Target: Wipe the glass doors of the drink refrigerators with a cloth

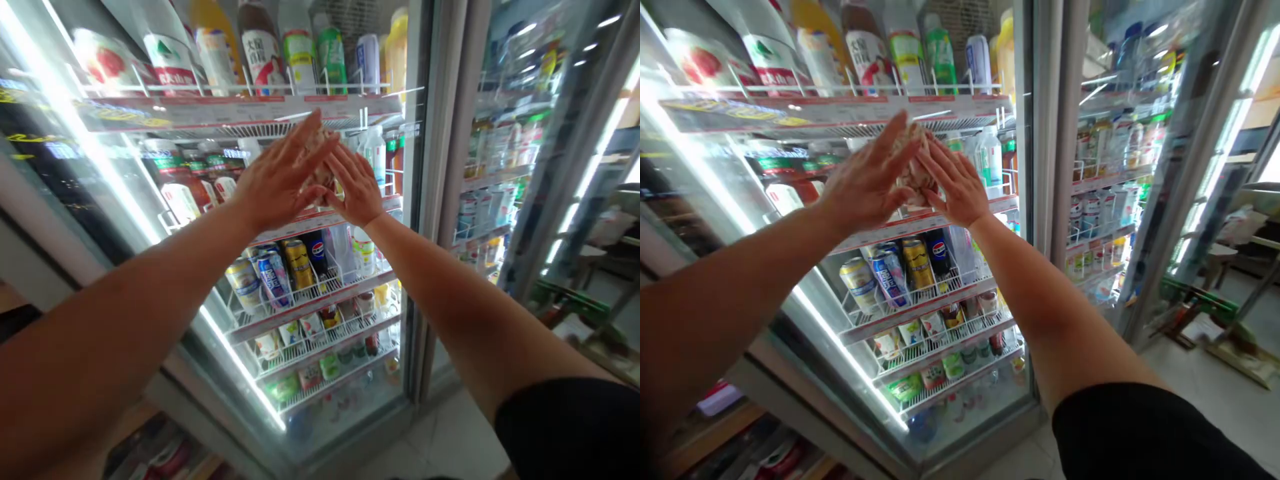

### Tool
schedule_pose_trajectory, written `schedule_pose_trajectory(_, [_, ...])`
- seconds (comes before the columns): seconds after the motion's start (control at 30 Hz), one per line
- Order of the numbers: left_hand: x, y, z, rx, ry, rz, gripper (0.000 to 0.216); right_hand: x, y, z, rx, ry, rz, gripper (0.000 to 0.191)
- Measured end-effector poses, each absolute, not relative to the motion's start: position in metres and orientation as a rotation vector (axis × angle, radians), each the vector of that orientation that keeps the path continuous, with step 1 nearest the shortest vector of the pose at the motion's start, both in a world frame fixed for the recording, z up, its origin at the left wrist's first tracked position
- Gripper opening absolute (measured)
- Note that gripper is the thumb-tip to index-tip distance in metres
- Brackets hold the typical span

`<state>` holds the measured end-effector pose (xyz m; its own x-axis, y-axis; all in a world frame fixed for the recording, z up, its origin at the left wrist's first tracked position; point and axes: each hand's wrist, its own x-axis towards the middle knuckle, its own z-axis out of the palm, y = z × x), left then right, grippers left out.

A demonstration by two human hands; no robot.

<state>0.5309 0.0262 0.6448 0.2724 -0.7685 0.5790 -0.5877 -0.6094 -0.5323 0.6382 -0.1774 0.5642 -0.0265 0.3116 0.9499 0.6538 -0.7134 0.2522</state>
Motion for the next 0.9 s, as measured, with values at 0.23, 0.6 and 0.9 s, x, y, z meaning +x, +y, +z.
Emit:
schedule_pose_trajectory(0.23, [0.491, 0.126, 0.650, -2.291, 0.576, -1.707, 0.069, 0.619, -0.180, 0.568, -2.030, -1.005, -1.697, 0.063])
schedule_pose_trajectory(0.6, [0.504, 0.131, 0.630, -2.422, 0.414, -1.656, 0.075, 0.601, -0.129, 0.565, -1.827, -0.749, -1.578, 0.066])
schedule_pose_trajectory(0.9, [0.490, 0.123, 0.627, -2.458, 0.339, -1.589, 0.069, 0.641, -0.154, 0.641, -1.621, -0.768, -1.785, 0.056])
